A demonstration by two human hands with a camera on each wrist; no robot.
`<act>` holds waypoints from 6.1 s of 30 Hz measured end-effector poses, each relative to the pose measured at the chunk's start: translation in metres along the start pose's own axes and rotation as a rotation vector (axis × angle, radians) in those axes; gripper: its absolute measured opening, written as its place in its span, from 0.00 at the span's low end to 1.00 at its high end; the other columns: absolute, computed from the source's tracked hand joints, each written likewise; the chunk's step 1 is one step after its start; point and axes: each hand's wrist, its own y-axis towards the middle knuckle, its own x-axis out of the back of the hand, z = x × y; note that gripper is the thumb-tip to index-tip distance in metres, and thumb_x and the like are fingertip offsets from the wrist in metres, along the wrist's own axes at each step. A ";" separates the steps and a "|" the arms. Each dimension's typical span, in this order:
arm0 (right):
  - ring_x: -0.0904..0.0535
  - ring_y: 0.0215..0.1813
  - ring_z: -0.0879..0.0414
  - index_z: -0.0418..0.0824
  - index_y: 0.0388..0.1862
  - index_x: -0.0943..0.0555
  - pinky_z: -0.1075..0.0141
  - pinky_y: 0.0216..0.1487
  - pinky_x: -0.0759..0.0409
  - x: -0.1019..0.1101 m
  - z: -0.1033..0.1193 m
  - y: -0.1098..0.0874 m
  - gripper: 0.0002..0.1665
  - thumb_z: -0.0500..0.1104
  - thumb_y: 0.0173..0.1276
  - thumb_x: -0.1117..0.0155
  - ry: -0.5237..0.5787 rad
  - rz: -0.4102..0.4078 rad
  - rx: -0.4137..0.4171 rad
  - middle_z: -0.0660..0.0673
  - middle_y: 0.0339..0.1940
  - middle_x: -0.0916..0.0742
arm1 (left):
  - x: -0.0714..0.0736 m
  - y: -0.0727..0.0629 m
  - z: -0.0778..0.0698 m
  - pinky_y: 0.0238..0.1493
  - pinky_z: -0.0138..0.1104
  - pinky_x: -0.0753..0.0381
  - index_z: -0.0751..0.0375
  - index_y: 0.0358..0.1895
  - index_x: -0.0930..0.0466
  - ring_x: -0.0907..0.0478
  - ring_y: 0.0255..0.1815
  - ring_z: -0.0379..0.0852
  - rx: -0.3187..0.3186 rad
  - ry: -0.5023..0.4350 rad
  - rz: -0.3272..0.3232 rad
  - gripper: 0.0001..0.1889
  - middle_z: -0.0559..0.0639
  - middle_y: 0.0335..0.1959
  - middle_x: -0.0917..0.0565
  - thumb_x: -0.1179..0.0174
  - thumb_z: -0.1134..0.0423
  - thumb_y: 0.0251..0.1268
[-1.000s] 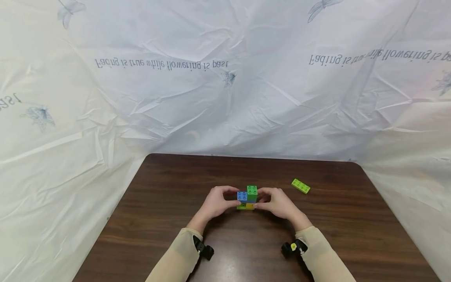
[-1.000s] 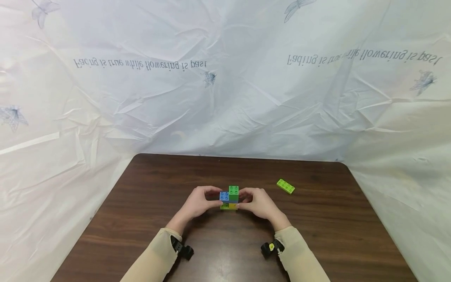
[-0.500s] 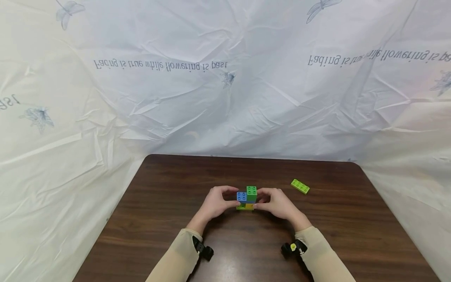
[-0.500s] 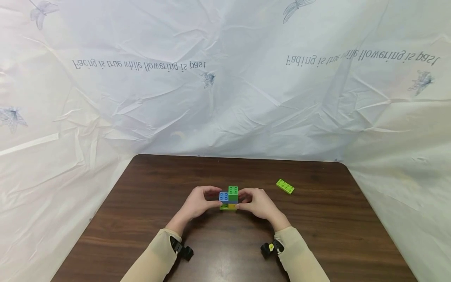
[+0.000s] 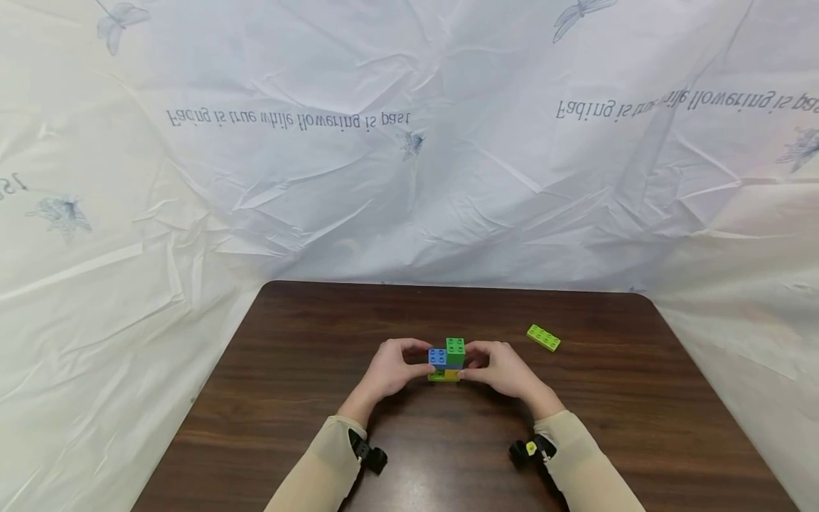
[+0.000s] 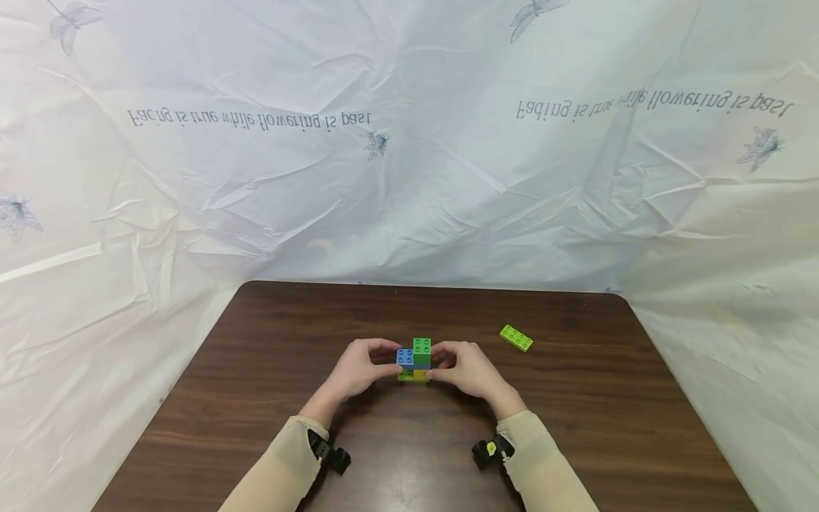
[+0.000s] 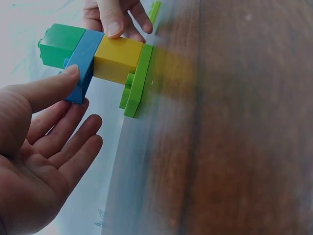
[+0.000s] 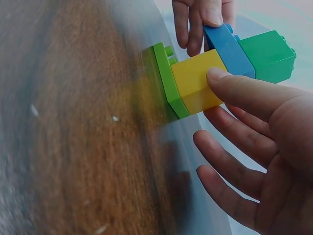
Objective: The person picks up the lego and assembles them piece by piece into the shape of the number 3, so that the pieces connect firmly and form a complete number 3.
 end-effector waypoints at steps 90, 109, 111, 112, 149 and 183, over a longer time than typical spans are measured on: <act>0.23 0.63 0.27 0.33 0.72 0.21 0.31 0.59 0.24 0.100 -0.077 -0.056 0.32 0.50 0.77 0.29 -0.244 -0.300 -0.339 0.24 0.65 0.18 | 0.003 -0.002 -0.001 0.60 0.48 0.16 0.51 0.61 0.12 0.15 0.58 0.47 0.025 -0.029 0.034 0.18 0.45 0.56 0.12 0.24 0.56 0.70; 0.22 0.62 0.28 0.30 0.75 0.26 0.33 0.58 0.24 0.097 -0.086 -0.054 0.36 0.49 0.78 0.29 -0.212 -0.248 -0.391 0.22 0.64 0.19 | 0.001 -0.002 0.002 0.58 0.47 0.15 0.51 0.60 0.12 0.14 0.57 0.45 0.023 -0.037 0.028 0.18 0.45 0.55 0.12 0.24 0.56 0.69; 0.22 0.62 0.28 0.29 0.76 0.27 0.33 0.58 0.23 0.097 -0.085 -0.053 0.37 0.48 0.78 0.29 -0.215 -0.237 -0.390 0.22 0.63 0.19 | 0.001 -0.003 0.002 0.59 0.47 0.15 0.51 0.60 0.12 0.14 0.57 0.45 0.027 -0.038 0.028 0.18 0.45 0.55 0.12 0.24 0.56 0.70; 0.22 0.62 0.28 0.28 0.76 0.28 0.33 0.58 0.23 0.097 -0.085 -0.053 0.37 0.48 0.78 0.30 -0.219 -0.233 -0.389 0.22 0.63 0.19 | 0.001 -0.003 0.001 0.59 0.46 0.15 0.51 0.61 0.12 0.14 0.57 0.45 0.030 -0.038 0.028 0.18 0.45 0.55 0.12 0.24 0.56 0.70; 0.21 0.58 0.30 0.22 0.69 0.25 0.37 0.55 0.22 0.090 -0.081 -0.051 0.35 0.49 0.78 0.32 -0.250 -0.264 -0.436 0.22 0.59 0.19 | 0.001 -0.002 0.002 0.57 0.45 0.15 0.51 0.61 0.12 0.14 0.56 0.45 0.021 -0.063 0.038 0.18 0.44 0.54 0.11 0.25 0.57 0.70; 0.20 0.61 0.29 0.27 0.70 0.22 0.35 0.57 0.21 0.091 -0.072 -0.049 0.35 0.53 0.79 0.31 -0.221 -0.226 -0.384 0.25 0.60 0.16 | 0.002 -0.003 -0.001 0.57 0.45 0.15 0.53 0.61 0.12 0.14 0.56 0.45 0.022 -0.068 0.041 0.18 0.44 0.53 0.11 0.25 0.58 0.70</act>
